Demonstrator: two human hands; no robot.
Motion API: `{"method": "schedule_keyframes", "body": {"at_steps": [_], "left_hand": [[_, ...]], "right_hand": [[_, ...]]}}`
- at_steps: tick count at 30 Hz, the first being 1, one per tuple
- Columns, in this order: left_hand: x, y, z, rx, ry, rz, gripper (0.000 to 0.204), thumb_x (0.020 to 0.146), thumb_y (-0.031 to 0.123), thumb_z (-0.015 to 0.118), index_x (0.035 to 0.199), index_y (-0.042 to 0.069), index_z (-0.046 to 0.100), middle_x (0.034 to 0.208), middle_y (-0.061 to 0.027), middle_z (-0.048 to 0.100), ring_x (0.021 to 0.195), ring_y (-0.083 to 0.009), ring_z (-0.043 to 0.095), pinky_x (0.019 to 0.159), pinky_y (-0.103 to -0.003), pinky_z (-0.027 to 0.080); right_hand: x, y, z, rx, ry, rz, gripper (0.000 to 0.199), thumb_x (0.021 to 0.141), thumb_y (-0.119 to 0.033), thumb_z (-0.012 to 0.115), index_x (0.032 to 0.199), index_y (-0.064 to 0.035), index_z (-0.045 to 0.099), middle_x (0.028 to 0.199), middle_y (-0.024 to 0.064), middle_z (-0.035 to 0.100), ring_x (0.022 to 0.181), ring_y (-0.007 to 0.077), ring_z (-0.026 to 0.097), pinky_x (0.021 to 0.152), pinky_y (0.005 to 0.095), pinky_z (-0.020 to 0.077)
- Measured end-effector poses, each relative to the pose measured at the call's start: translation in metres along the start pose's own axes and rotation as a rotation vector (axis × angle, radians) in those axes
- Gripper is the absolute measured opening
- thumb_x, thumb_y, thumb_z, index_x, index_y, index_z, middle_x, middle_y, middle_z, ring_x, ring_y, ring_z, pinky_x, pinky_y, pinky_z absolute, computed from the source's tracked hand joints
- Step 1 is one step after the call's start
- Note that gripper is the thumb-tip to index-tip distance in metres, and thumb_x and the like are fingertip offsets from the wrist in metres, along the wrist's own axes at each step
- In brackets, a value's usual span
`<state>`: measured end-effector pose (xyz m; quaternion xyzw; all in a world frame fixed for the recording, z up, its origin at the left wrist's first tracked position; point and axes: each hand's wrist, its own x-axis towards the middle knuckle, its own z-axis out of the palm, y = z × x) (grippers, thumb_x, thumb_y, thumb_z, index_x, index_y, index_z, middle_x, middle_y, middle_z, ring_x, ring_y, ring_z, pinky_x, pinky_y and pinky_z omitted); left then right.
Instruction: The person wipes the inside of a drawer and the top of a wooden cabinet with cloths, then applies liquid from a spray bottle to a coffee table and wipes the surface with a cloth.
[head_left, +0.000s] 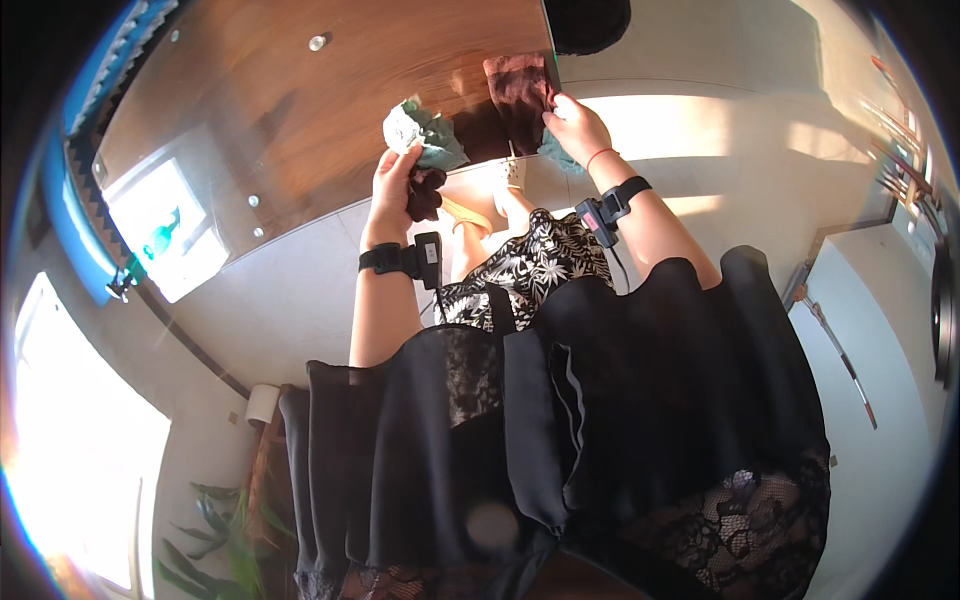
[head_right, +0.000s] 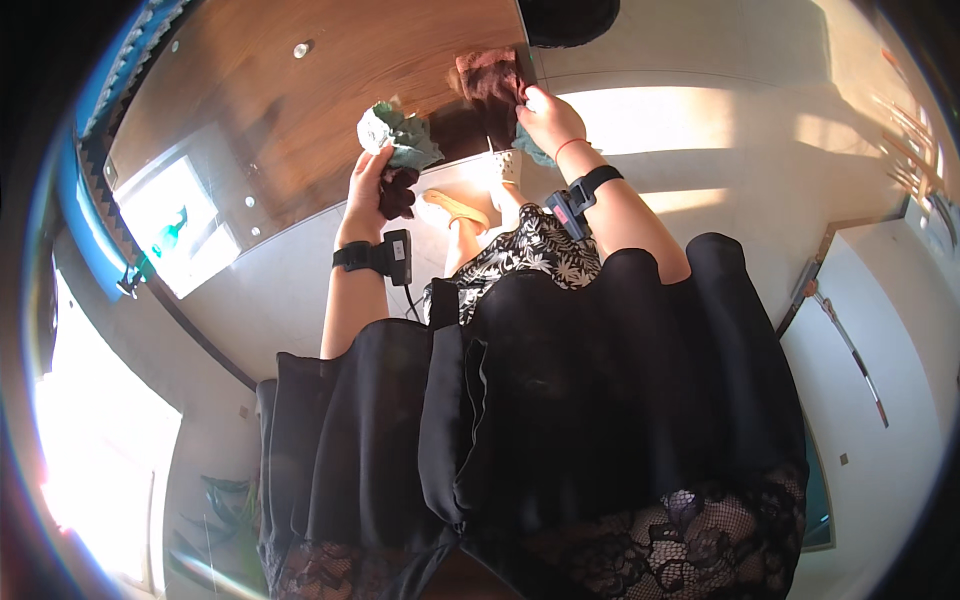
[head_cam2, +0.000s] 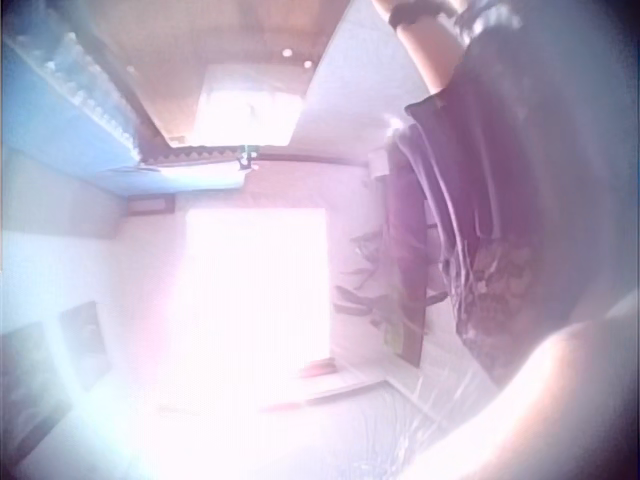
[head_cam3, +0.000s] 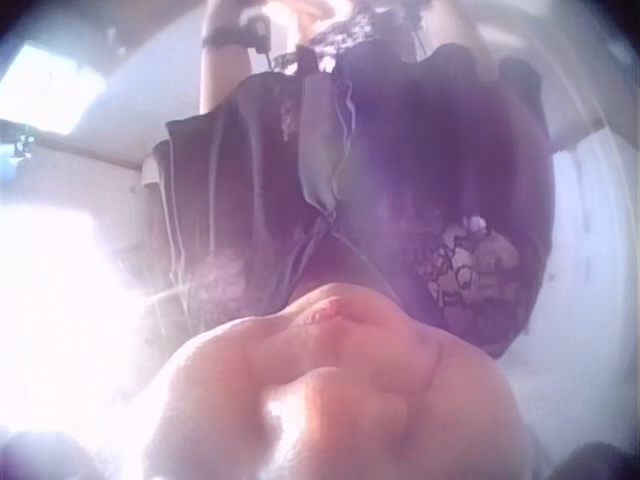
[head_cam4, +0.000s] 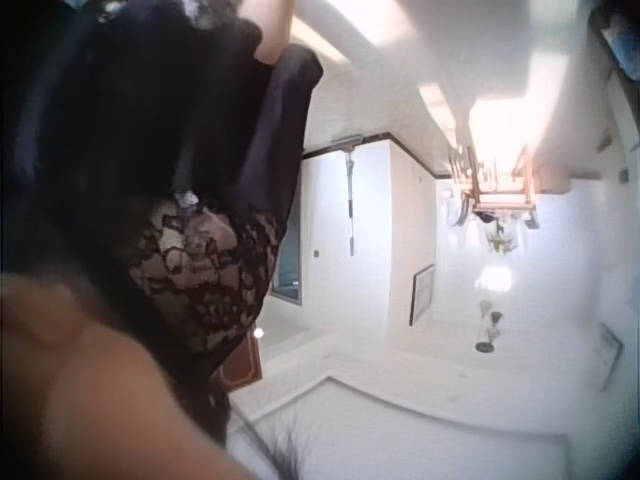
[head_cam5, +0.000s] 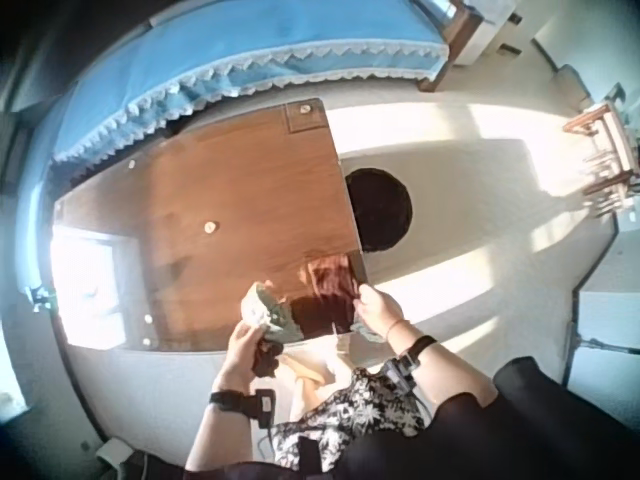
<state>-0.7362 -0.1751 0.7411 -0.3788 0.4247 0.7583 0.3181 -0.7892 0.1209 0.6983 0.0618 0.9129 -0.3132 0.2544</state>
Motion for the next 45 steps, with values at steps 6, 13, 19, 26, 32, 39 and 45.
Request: {"method": "schedule_keyframes", "body": {"at_steps": [6,13,19,26,32,39,45], "left_hand": [[0.018,-0.024,-0.011,0.871,0.438,0.551,0.055,0.072,0.029,0.079,0.113,0.001,0.056,0.087,-0.0134,0.068,0.074,-0.0243,0.067,0.068,-0.034,0.054],[0.035,-0.051,-0.042,0.69,0.575,0.205,0.049,0.07,0.03,0.073,0.106,-0.001,0.062,0.094,-0.0175,0.068,0.085,-0.026,0.067,0.079,-0.034,0.052],[0.028,-0.057,-0.042,0.207,0.397,0.071,0.031,0.075,0.018,0.07,0.098,-0.001,0.063,0.071,-0.0042,0.065,0.066,-0.0122,0.063,0.061,-0.027,0.051],[0.026,-0.043,-0.082,0.765,1.065,0.582,0.049,0.073,0.025,0.071,0.11,-0.005,0.06,0.101,-0.0201,0.066,0.09,-0.0271,0.064,0.085,-0.034,0.049],[-0.023,-0.007,-0.048,0.496,0.267,0.453,0.053,0.082,0.026,0.071,0.125,0.0,0.055,0.12,-0.0192,0.059,0.108,-0.0223,0.059,0.09,-0.031,0.047],[-0.043,-0.003,0.018,0.048,-0.185,0.134,0.029,0.085,0.023,0.07,0.106,0.004,0.062,0.089,-0.0033,0.066,0.075,-0.0092,0.061,0.067,-0.024,0.051],[-0.049,-0.003,-0.008,0.125,0.022,0.323,0.014,0.088,0.019,0.065,0.092,0.007,0.06,0.065,-0.0021,0.061,0.048,-0.0091,0.055,0.038,-0.024,0.043]], "right_hand": [[-0.004,0.012,0.003,0.016,-0.159,0.177,0.056,0.076,-0.035,0.064,0.117,0.0028,0.056,0.113,0.0244,0.062,0.105,0.0374,0.06,0.093,0.0394,0.046],[-0.029,0.008,-0.023,0.001,-0.209,0.122,0.048,0.078,-0.024,0.065,0.116,0.0044,0.056,0.106,0.0216,0.065,0.099,0.0298,0.064,0.089,0.0363,0.0485],[-0.028,-0.098,0.061,-0.192,-0.333,-0.036,0.066,0.08,-0.045,0.065,0.136,-0.0193,0.042,0.098,0.0086,0.069,0.087,0.0304,0.066,0.077,0.0403,0.0519],[0.031,-0.066,0.061,0.068,-0.209,-0.082,0.028,0.084,-0.029,0.055,0.092,-0.0046,0.067,0.083,0.0154,0.067,0.077,0.0277,0.065,0.07,0.037,0.0507],[-0.02,-0.09,0.011,1.098,-0.711,0.18,0.032,0.094,-0.021,0.048,0.118,-0.0036,0.06,0.112,0.0048,0.064,0.099,0.0101,0.06,0.085,0.0259,0.0478],[-0.024,-0.062,-0.001,0.791,-0.641,0.237,0.035,0.092,-0.016,0.048,0.123,-0.0024,0.057,0.115,0.0058,0.063,0.103,0.0126,0.059,0.088,0.0252,0.0466],[-0.002,-0.045,-0.002,0.816,-0.506,0.25,0.027,0.091,-0.015,0.051,0.112,-0.0036,0.062,0.1,0.0044,0.065,0.091,0.0123,0.061,0.082,0.0262,0.048]]}}
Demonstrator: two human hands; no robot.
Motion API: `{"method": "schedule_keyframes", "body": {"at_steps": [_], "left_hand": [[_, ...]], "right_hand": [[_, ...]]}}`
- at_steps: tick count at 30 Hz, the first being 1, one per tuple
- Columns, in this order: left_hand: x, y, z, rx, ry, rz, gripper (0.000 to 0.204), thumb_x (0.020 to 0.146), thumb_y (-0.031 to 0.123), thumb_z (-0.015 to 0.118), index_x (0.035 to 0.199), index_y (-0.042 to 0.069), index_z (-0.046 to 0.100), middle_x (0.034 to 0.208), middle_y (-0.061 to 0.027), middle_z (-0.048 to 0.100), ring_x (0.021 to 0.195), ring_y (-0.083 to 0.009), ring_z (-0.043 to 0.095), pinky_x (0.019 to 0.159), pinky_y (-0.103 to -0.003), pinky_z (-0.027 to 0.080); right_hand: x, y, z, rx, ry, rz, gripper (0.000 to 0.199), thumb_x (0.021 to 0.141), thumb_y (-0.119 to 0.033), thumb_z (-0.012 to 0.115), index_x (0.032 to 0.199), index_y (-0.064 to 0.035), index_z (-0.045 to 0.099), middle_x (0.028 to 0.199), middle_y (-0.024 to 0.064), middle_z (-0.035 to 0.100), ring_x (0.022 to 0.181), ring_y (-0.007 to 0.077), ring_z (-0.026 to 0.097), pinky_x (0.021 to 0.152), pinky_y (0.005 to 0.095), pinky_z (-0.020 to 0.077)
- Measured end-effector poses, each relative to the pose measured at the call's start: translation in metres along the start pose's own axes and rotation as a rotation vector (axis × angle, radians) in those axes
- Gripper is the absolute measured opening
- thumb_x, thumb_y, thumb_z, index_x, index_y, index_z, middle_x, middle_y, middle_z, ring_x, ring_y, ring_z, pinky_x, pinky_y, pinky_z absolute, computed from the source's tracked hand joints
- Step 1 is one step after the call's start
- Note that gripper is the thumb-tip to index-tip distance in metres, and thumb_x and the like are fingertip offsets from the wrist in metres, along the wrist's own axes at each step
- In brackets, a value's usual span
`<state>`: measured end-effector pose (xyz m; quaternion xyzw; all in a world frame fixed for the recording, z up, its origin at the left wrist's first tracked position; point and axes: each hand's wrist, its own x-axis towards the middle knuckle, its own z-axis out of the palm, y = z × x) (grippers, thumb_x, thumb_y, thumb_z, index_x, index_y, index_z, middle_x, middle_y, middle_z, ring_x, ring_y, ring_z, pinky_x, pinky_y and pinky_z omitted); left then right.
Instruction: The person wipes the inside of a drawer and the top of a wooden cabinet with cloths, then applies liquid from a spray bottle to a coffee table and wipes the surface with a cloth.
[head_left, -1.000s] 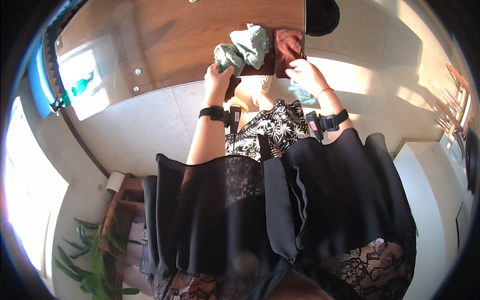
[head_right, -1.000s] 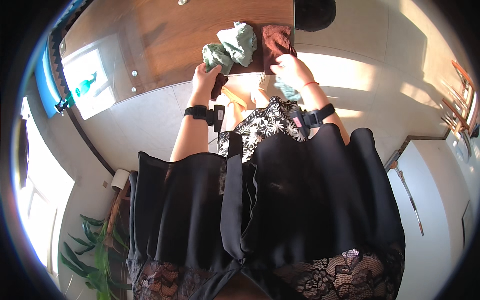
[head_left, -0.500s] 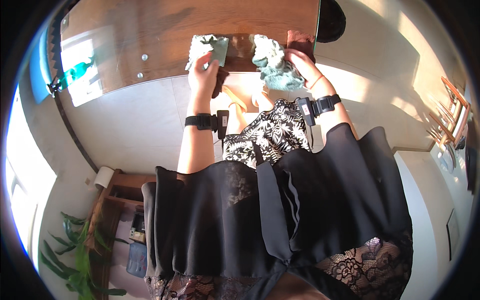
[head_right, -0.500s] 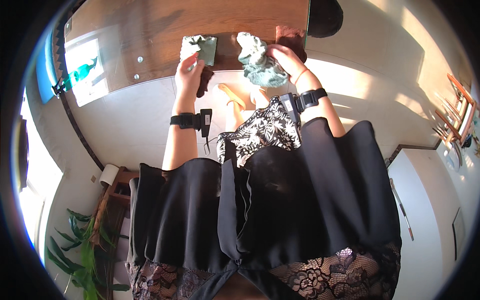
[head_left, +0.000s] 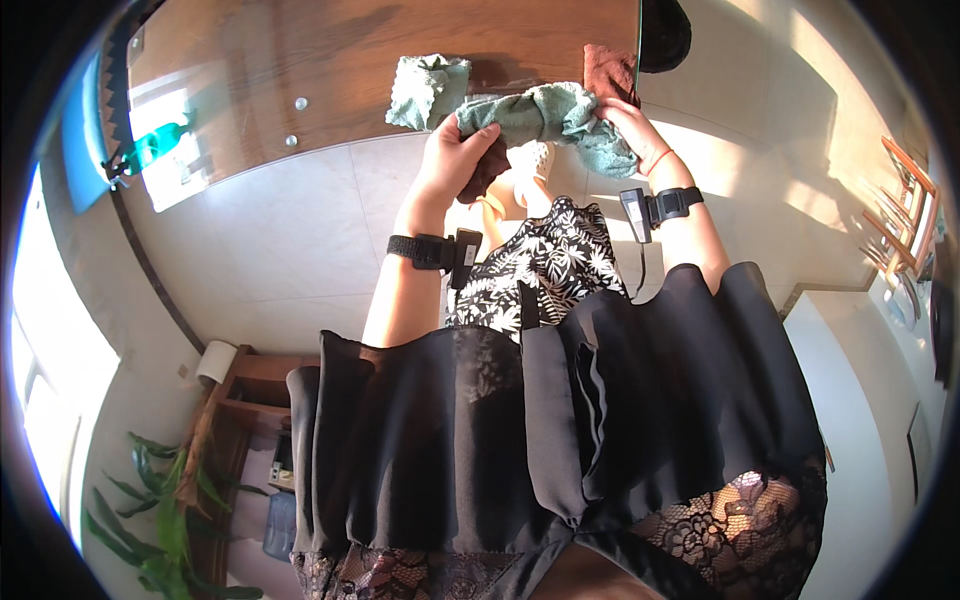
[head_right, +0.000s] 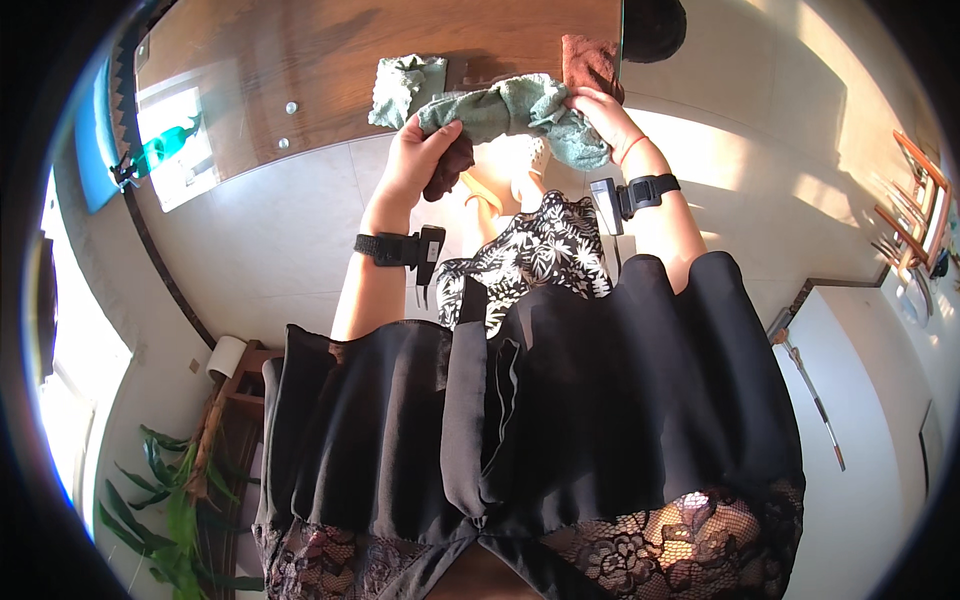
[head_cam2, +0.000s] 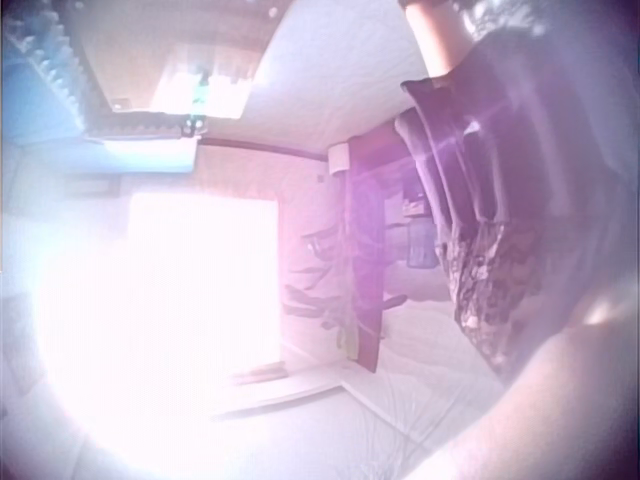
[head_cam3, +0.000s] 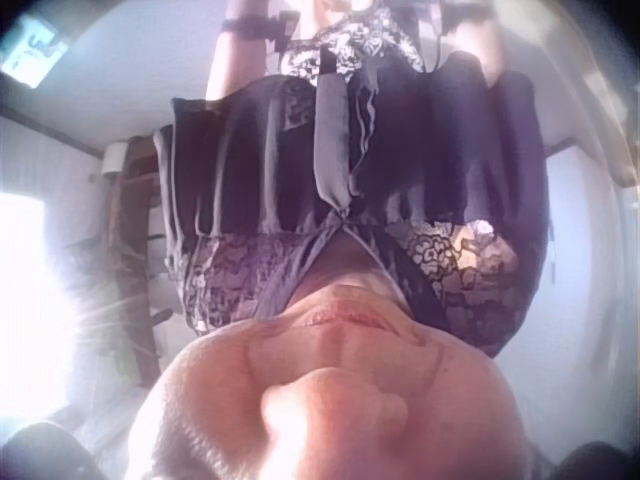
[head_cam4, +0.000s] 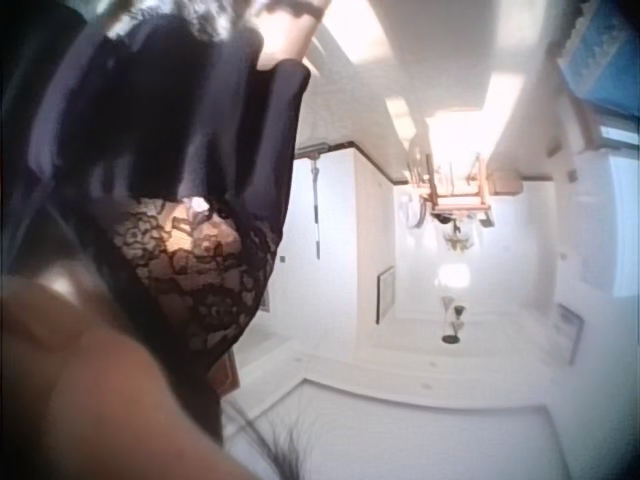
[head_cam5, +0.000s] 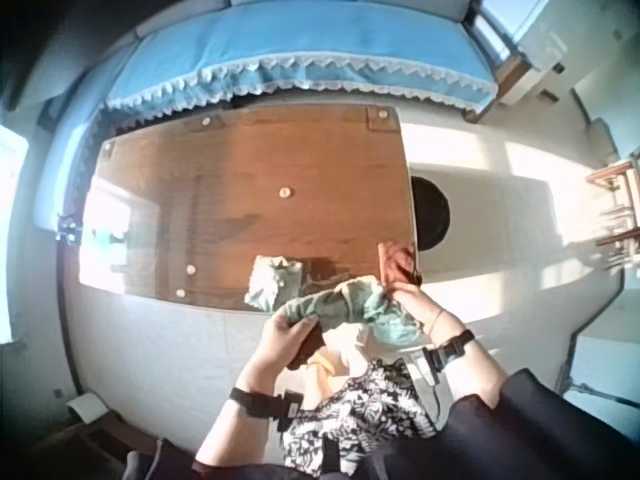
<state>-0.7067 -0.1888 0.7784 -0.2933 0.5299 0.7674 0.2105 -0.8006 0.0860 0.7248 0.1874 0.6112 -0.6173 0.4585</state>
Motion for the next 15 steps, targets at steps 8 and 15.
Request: {"method": "schedule_keyframes", "body": {"at_steps": [8,15], "left_hand": [[0.058,-0.032,-0.022,1.086,0.154,0.11,0.039,0.077,0.028,0.06,0.109,0.007,0.066,0.094,-0.0176,0.068,0.09,-0.0329,0.065,0.081,-0.038,0.05],[0.062,-0.019,-0.029,0.875,0.107,-0.127,0.028,0.082,0.03,0.064,0.098,0.008,0.07,0.08,-0.008,0.07,0.075,-0.0202,0.068,0.069,-0.031,0.052]], "right_hand": [[0.036,0.027,-0.029,-0.864,0.475,-0.333,0.046,0.086,-0.039,0.063,0.1,0.0049,0.064,0.081,0.0181,0.066,0.078,0.0203,0.065,0.073,0.0328,0.0493],[0.047,0.0,0.068,-1.167,0.299,0.195,0.073,0.084,-0.065,0.046,0.102,0.0028,0.066,0.105,0.024,0.064,0.1,0.0384,0.062,0.087,0.0443,0.0474]]}}
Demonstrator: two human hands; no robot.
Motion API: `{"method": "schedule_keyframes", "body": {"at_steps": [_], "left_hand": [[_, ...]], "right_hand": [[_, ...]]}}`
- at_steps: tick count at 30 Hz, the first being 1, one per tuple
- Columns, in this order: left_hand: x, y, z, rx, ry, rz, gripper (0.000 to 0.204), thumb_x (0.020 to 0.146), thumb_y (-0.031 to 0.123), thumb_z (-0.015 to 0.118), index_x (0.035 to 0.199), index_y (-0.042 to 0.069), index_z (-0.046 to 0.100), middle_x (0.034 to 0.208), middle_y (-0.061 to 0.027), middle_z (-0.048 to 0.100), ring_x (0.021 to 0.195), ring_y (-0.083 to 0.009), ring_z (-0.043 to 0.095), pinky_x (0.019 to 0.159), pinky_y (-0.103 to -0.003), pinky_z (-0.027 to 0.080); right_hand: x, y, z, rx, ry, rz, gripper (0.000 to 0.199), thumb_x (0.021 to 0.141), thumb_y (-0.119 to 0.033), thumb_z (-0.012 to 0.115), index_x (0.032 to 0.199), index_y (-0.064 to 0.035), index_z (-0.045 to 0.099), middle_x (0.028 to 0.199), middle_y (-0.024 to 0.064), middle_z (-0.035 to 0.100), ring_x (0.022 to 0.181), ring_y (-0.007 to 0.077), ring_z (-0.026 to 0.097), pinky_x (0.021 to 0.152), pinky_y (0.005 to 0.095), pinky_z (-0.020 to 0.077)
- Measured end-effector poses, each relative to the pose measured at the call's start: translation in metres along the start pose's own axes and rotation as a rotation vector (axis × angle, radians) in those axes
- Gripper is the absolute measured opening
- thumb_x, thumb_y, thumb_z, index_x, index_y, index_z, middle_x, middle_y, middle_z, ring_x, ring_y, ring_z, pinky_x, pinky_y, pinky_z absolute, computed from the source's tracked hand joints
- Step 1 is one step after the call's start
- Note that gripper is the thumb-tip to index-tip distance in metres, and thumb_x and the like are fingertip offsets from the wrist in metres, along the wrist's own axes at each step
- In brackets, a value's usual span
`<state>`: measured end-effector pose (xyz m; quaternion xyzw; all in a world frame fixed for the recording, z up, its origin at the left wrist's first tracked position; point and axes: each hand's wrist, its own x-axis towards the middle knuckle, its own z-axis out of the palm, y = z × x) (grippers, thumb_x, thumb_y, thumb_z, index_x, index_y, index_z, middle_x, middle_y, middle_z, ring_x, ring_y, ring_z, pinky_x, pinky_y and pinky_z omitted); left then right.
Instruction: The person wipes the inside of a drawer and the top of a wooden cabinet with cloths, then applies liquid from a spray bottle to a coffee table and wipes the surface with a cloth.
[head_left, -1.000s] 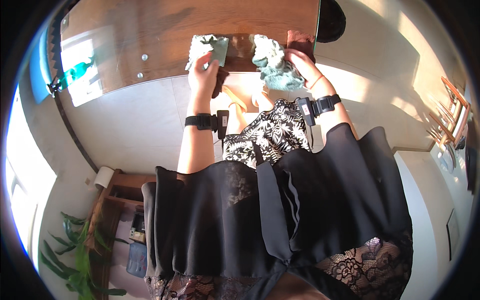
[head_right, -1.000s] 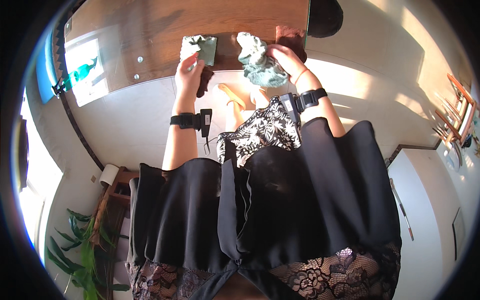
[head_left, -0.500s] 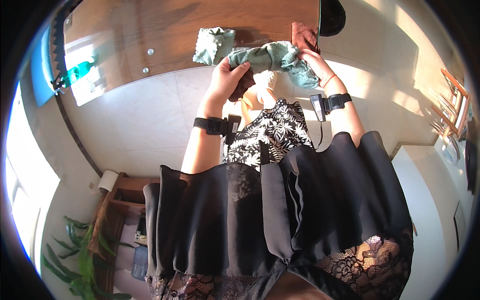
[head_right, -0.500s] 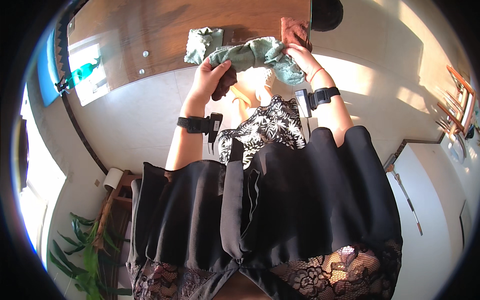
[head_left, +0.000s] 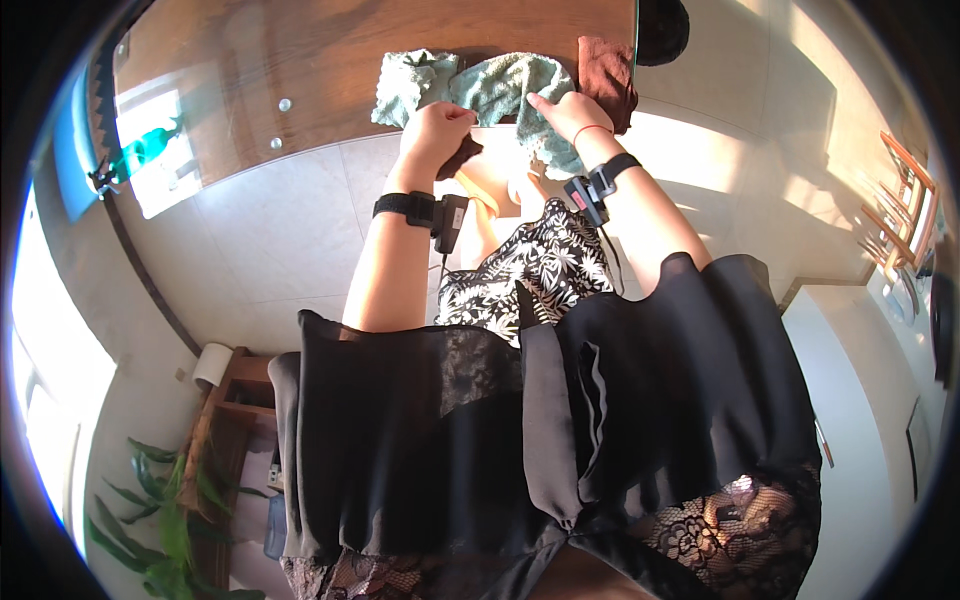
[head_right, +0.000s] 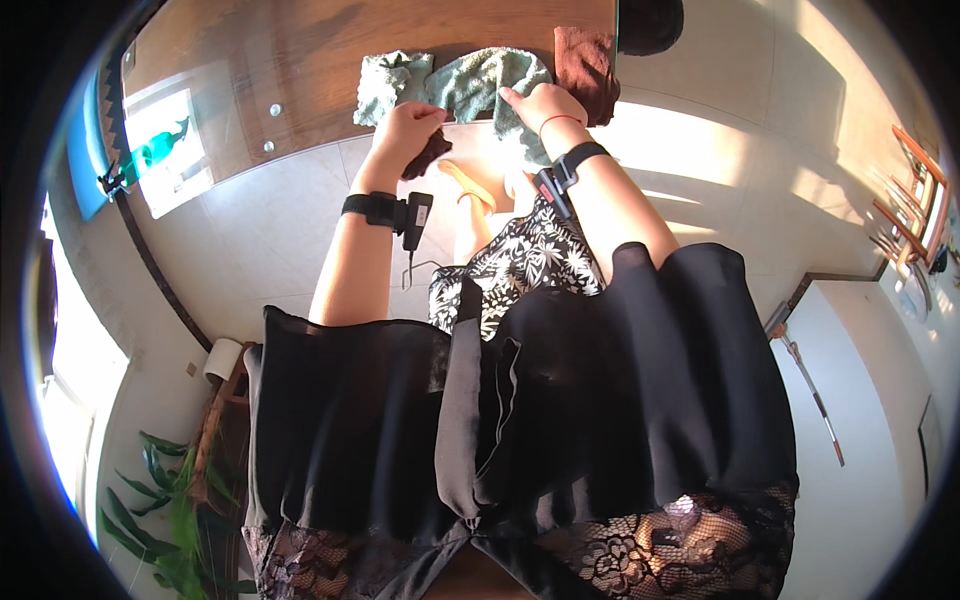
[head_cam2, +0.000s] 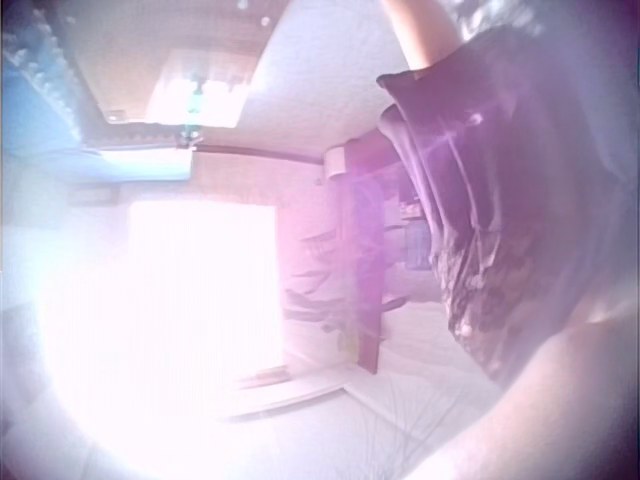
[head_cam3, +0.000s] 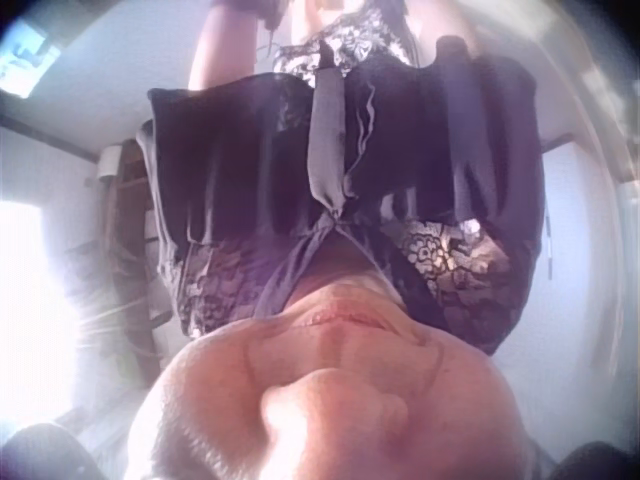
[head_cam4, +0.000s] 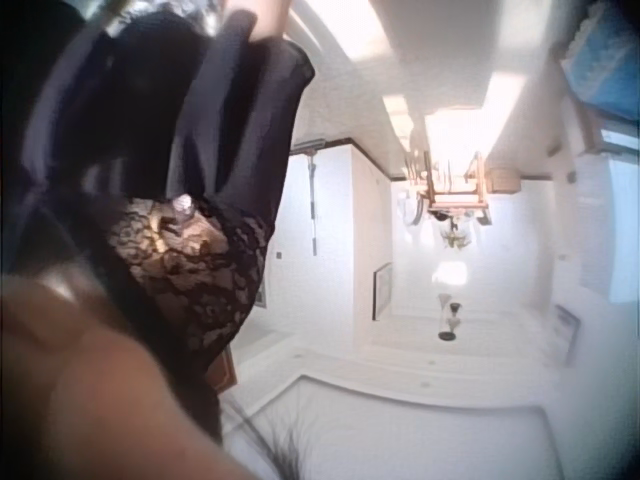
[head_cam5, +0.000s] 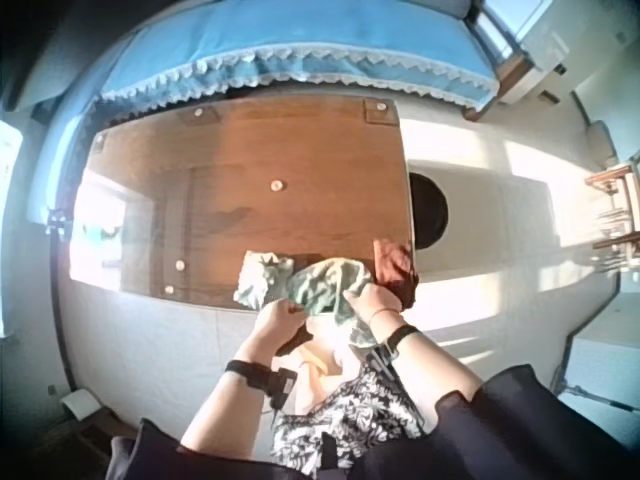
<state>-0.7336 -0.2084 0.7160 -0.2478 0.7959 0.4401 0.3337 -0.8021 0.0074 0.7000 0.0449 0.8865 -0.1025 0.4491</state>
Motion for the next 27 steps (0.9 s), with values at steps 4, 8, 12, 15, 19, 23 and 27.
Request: {"method": "schedule_keyframes", "body": {"at_steps": [4,8,12,15,19,23,27], "left_hand": [[0.01,0.028,0.06,0.022,-0.074,0.129,0.038,0.077,0.035,0.067,0.1,0.004,0.067,0.088,-0.0167,0.069,0.087,-0.0275,0.067,0.079,-0.035,0.052],[0.004,-0.018,0.099,-0.038,0.087,-0.004,0.052,0.07,0.042,0.074,0.106,0.006,0.062,0.102,-0.0186,0.065,0.097,-0.0331,0.062,0.088,-0.039,0.048],[-0.002,-0.012,0.112,-0.1,0.177,0.148,0.032,0.074,0.027,0.072,0.086,0.0,0.062,0.096,-0.0194,0.059,0.086,-0.0355,0.057,0.079,-0.04,0.047],[-0.012,0.013,0.1,-0.147,0.427,0.315,0.027,0.08,0.027,0.062,0.087,0.001,0.063,0.1,-0.0184,0.059,0.092,-0.0355,0.056,0.083,-0.041,0.046],[-0.028,0.028,0.051,-0.102,0.46,0.401,0.028,0.084,0.027,0.051,0.086,0.002,0.063,0.102,-0.0162,0.059,0.093,-0.0353,0.058,0.083,-0.041,0.047],[-0.04,0.04,-0.005,-0.126,0.435,0.485,0.03,0.084,0.026,0.051,0.069,0.001,0.057,0.088,-0.0132,0.057,0.085,-0.033,0.058,0.076,-0.039,0.047],[-0.071,0.068,-0.032,-0.097,0.27,0.411,0.034,0.085,0.027,0.053,0.063,0.002,0.055,0.066,-0.0083,0.06,0.067,-0.0247,0.062,0.064,-0.035,0.049]], "right_hand": [[0.034,0.051,-0.016,-0.007,0.112,-0.089,0.053,0.086,-0.05,0.048,0.098,-0.0021,0.068,0.104,0.0213,0.065,0.095,0.0373,0.063,0.084,0.0437,0.0486],[-0.007,0.041,-0.019,0.824,-0.344,-0.284,0.029,0.09,-0.027,0.057,0.095,0.0003,0.066,0.084,0.0007,0.064,0.08,0.0083,0.057,0.071,0.0257,0.0469],[-0.018,0.07,-0.031,0.922,-0.321,-0.185,0.026,0.093,-0.025,0.056,0.102,-0.0021,0.064,0.092,-0.0011,0.063,0.084,0.007,0.057,0.076,0.0228,0.0457],[-0.001,0.102,-0.039,0.936,-0.224,-0.289,0.026,0.094,-0.026,0.056,0.096,-0.0009,0.063,0.085,-0.0001,0.063,0.076,0.0073,0.057,0.07,0.0241,0.0475],[-0.017,0.09,-0.051,0.792,-0.168,-0.328,0.032,0.09,-0.031,0.064,0.091,0.0007,0.063,0.079,0.0005,0.061,0.072,0.007,0.055,0.067,0.0239,0.0463],[-0.044,0.057,-0.056,0.52,-0.204,-0.444,0.043,0.077,-0.035,0.076,0.095,0.0029,0.065,0.082,0.0052,0.065,0.073,0.0127,0.057,0.07,0.0282,0.0477],[-0.074,0.036,-0.056,0.325,-0.1,-0.473,0.04,0.084,-0.035,0.061,0.078,0.0045,0.063,0.065,0.0201,0.058,0.063,0.0213,0.058,0.064,0.0335,0.0466]]}}
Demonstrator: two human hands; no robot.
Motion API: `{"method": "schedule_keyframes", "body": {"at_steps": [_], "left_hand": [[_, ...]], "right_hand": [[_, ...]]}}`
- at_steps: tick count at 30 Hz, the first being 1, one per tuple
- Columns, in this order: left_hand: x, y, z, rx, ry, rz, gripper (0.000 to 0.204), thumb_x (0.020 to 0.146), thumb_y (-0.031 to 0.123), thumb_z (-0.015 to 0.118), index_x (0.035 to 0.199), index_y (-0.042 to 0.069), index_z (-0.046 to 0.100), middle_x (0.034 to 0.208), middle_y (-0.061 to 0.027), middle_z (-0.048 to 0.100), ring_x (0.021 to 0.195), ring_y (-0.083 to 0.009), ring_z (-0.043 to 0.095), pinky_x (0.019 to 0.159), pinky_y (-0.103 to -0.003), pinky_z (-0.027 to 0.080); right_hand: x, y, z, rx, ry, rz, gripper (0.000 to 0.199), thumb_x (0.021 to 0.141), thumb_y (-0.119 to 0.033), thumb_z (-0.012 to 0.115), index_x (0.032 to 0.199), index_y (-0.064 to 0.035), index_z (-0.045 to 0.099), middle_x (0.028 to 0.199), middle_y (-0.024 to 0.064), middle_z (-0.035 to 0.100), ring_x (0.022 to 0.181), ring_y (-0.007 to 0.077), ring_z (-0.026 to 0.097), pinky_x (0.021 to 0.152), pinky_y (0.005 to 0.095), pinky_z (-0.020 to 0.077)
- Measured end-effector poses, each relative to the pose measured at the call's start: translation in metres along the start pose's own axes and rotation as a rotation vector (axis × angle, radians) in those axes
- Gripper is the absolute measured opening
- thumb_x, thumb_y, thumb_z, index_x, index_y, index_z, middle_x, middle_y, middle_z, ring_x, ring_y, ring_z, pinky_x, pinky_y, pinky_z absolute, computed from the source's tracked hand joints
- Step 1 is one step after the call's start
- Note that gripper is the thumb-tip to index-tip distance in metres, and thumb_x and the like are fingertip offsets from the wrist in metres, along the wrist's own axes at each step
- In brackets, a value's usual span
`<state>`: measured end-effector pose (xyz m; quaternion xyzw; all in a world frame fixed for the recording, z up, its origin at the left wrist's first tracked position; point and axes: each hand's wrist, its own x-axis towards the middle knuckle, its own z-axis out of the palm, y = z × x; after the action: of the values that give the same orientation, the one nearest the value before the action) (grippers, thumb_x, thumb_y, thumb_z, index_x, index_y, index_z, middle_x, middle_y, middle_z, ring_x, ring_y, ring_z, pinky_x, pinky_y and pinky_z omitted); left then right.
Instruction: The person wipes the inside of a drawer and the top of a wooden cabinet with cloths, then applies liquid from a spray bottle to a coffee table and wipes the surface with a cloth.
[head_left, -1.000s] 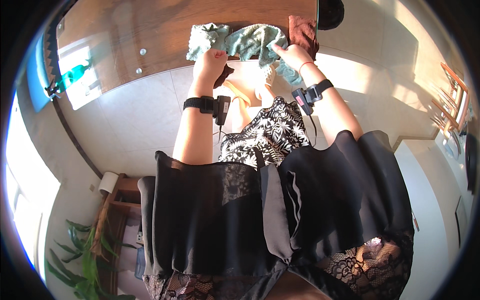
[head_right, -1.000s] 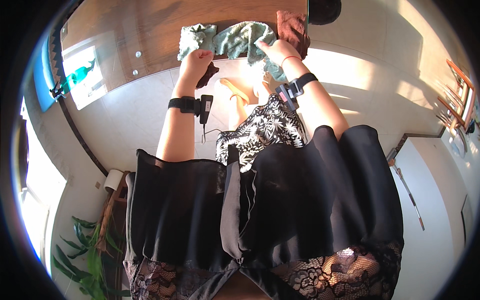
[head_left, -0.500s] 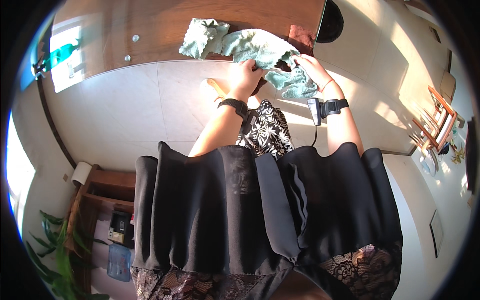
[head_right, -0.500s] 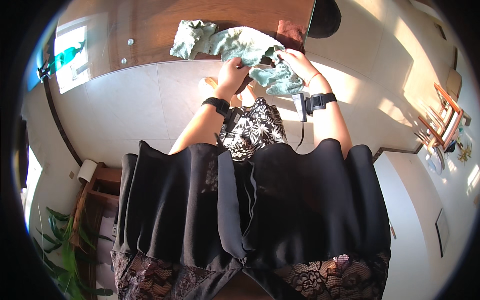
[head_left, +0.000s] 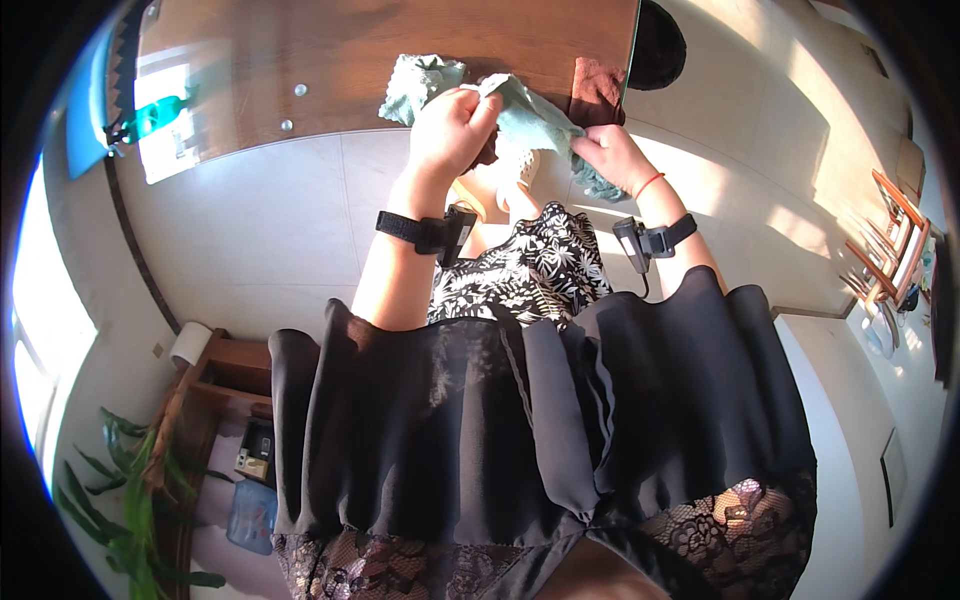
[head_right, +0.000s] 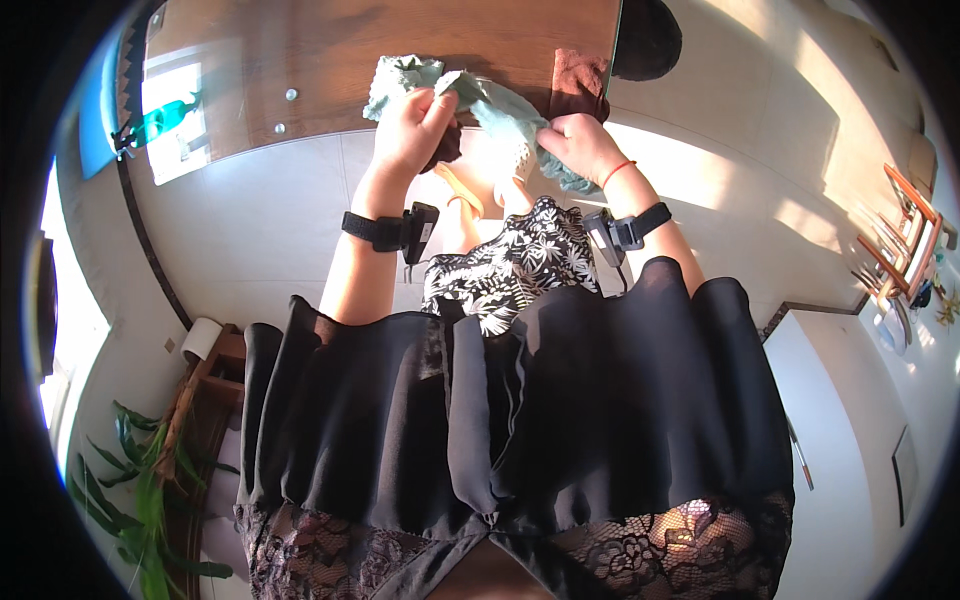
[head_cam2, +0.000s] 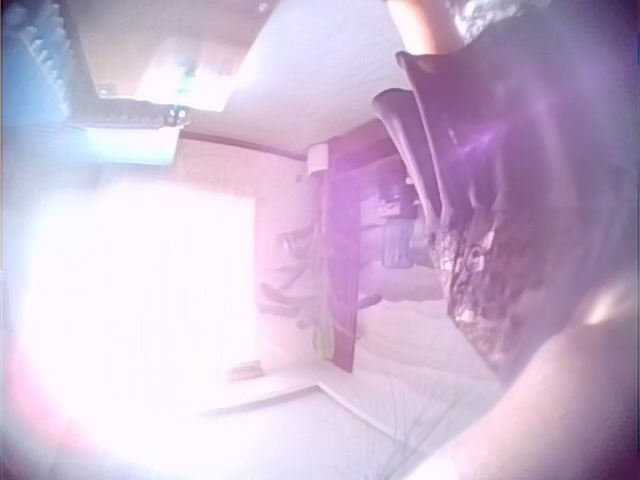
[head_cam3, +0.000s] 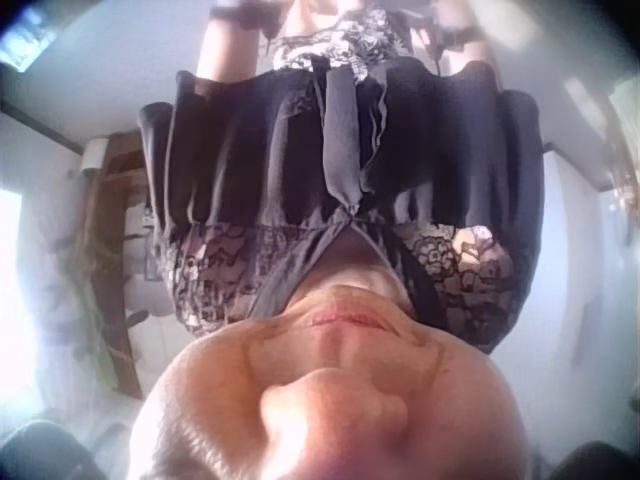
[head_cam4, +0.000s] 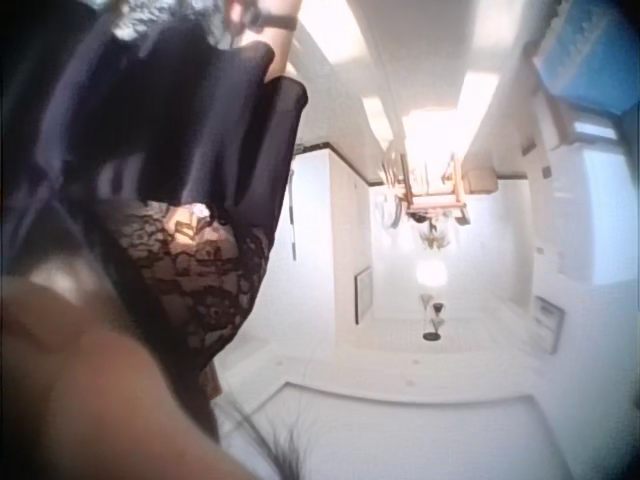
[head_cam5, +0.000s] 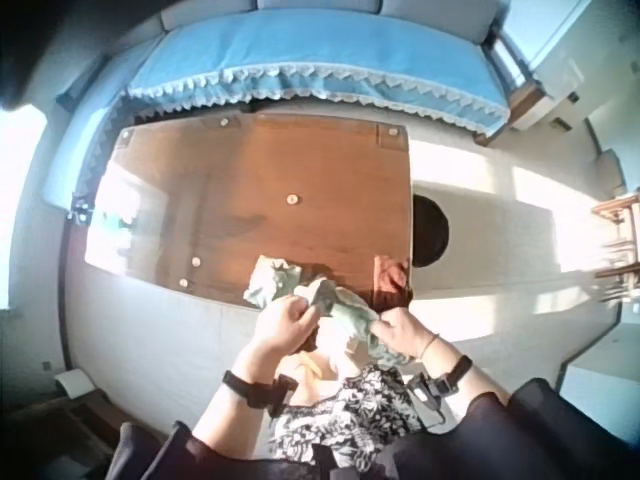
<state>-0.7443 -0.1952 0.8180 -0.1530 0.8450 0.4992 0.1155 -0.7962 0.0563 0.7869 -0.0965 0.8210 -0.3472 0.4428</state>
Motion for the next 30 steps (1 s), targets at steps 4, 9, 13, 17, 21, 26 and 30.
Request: {"method": "schedule_keyframes", "body": {"at_steps": [4,9,13,17,21,26,30], "left_hand": [[-0.008,0.004,-0.002,0.085,-0.135,0.011,0.03,0.08,0.03,0.057,0.065,0.004,0.06,0.064,-0.0077,0.062,0.061,-0.0252,0.063,0.06,-0.036,0.05],[-0.033,0.03,-0.027,0.492,0.002,0.354,0.025,0.078,0.027,0.054,0.064,0.007,0.06,0.074,-0.0104,0.061,0.074,-0.0312,0.061,0.067,-0.042,0.051],[-0.048,0.043,-0.016,0.527,0.044,0.443,0.018,0.075,0.023,0.057,0.068,0.007,0.06,0.071,-0.0098,0.06,0.069,-0.0321,0.061,0.06,-0.043,0.051],[-0.068,0.063,0.007,0.55,-0.036,0.489,0.019,0.076,0.027,0.061,0.07,0.009,0.061,0.074,-0.0075,0.061,0.07,-0.0296,0.062,0.06,-0.041,0.052],[-0.085,0.047,0.007,0.545,-0.102,0.446,0.022,0.076,0.03,0.065,0.075,0.008,0.062,0.077,-0.0085,0.06,0.073,-0.0297,0.063,0.063,-0.04,0.053],[-0.072,0.012,-0.025,0.242,-0.015,0.308,0.031,0.078,0.022,0.068,0.108,0.015,0.065,0.089,-0.0074,0.067,0.076,-0.0257,0.064,0.066,-0.035,0.052],[-0.059,0.025,-0.04,0.083,-0.117,0.305,0.036,0.077,0.015,0.068,0.113,0.013,0.062,0.1,-0.0093,0.063,0.074,-0.0227,0.065,0.066,-0.033,0.053]], "right_hand": [[-0.016,-0.003,0.002,0.044,0.101,-0.366,0.027,0.089,-0.022,0.053,0.082,0.0036,0.058,0.068,0.0228,0.056,0.063,0.0296,0.058,0.061,0.0377,0.0445],[-0.039,-0.059,-0.012,-0.261,-0.036,-0.35,0.032,0.093,-0.024,0.04,0.078,0.0006,0.053,0.072,0.0218,0.058,0.073,0.0394,0.057,0.063,0.0438,0.0434],[-0.056,-0.072,-0.023,-0.361,0.008,-0.25,0.038,0.093,-0.028,0.038,0.074,0.0015,0.053,0.072,0.0227,0.057,0.075,0.0406,0.056,0.065,0.0465,0.0417],[-0.047,-0.064,0.006,0.158,-0.006,-0.415,0.05,0.095,-0.04,0.041,0.078,0.0043,0.057,0.071,0.0244,0.058,0.068,0.037,0.057,0.065,0.0414,0.0426],[-0.035,-0.066,0.014,-0.03,-0.126,-0.211,0.061,0.089,-0.052,0.054,0.076,0.0069,0.061,0.06,0.0173,0.054,0.056,0.0203,0.05,0.06,0.0363,0.0435],[-0.041,-0.083,0.012,0.015,-0.134,-0.178,0.043,0.086,-0.038,0.063,0.082,0.0049,0.064,0.063,0.0104,0.06,0.061,0.0124,0.053,0.061,0.0316,0.0448],[-0.058,-0.1,0.004,-0.172,-0.239,-0.18,0.042,0.08,-0.038,0.066,0.083,0.0032,0.066,0.067,0.0164,0.062,0.062,0.0201,0.06,0.063,0.0346,0.0468]]}}
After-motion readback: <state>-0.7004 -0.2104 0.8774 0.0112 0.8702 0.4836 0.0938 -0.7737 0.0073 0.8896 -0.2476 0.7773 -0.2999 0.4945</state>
